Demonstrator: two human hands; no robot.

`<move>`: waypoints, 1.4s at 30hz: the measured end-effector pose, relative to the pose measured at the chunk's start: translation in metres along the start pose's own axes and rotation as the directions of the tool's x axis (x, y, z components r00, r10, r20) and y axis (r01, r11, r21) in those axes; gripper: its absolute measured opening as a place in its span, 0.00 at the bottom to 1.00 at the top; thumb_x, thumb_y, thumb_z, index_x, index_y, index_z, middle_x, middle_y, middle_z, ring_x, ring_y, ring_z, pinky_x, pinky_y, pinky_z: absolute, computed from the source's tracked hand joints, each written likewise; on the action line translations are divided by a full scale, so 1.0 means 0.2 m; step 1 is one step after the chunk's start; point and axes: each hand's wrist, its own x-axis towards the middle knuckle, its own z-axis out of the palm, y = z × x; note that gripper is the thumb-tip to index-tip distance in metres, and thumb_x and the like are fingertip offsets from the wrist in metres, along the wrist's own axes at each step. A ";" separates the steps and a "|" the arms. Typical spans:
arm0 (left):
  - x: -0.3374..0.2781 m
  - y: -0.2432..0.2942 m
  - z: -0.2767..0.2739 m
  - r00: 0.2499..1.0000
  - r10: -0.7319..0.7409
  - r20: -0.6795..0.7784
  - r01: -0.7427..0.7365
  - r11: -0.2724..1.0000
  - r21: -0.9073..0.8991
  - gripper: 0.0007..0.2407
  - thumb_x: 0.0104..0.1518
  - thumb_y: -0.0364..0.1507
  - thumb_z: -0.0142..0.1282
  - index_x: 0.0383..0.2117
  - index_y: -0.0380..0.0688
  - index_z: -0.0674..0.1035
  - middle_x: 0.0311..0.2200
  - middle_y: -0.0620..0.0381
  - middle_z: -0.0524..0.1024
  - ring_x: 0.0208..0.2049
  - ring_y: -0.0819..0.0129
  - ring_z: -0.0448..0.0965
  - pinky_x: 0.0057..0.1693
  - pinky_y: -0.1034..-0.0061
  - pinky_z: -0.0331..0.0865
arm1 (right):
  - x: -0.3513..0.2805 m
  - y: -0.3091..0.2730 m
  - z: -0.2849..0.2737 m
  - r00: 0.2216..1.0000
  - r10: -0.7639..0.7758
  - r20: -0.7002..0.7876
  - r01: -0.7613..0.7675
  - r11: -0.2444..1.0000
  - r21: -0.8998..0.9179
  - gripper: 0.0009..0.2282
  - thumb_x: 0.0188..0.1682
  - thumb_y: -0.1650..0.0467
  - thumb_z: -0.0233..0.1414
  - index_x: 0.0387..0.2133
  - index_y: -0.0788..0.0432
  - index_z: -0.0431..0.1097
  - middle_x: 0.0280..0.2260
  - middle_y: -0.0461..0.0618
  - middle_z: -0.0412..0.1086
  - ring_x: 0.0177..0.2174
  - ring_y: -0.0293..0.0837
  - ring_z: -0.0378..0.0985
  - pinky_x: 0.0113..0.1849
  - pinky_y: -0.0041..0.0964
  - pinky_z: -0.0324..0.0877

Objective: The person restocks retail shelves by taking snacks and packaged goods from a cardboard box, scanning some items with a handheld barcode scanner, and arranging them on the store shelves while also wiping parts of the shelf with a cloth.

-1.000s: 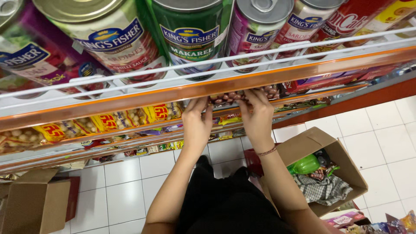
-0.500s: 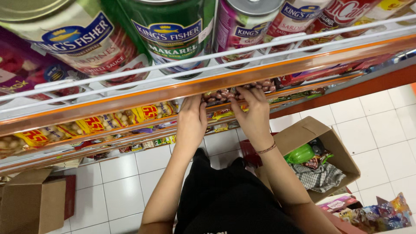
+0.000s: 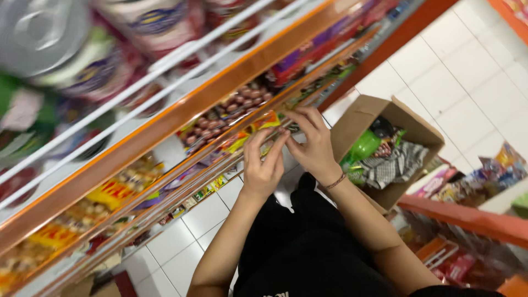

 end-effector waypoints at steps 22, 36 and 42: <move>-0.95 0.27 2.33 0.491 0.457 0.742 -0.329 0.885 -0.328 0.11 0.57 0.22 0.53 0.46 0.37 0.77 0.56 0.43 0.74 0.60 0.52 0.74 0.64 0.67 0.70 | -1.36 1.43 -0.98 0.498 0.638 -0.588 -0.788 0.616 0.000 0.09 0.47 0.78 0.58 0.41 0.62 0.75 0.31 0.50 0.71 0.25 0.41 0.71 0.31 0.32 0.69; -1.31 0.10 2.95 0.367 0.409 0.836 -0.622 0.776 -0.106 0.21 0.60 0.28 0.46 0.60 0.33 0.72 0.60 0.43 0.73 0.64 0.54 0.70 0.73 0.57 0.51 | -1.90 2.04 -0.83 0.265 0.887 -0.379 -0.841 0.405 0.359 0.08 0.50 0.75 0.56 0.42 0.61 0.78 0.28 0.44 0.74 0.26 0.32 0.72 0.30 0.28 0.69; -1.10 0.20 2.84 0.505 0.272 0.819 -0.204 0.960 -0.193 0.24 0.55 0.19 0.46 0.62 0.37 0.72 0.60 0.43 0.72 0.63 0.53 0.70 0.70 0.62 0.56 | -1.99 2.23 -0.75 0.164 0.965 -0.204 -0.761 0.256 0.597 0.11 0.53 0.72 0.53 0.46 0.63 0.77 0.29 0.46 0.73 0.27 0.33 0.72 0.31 0.27 0.67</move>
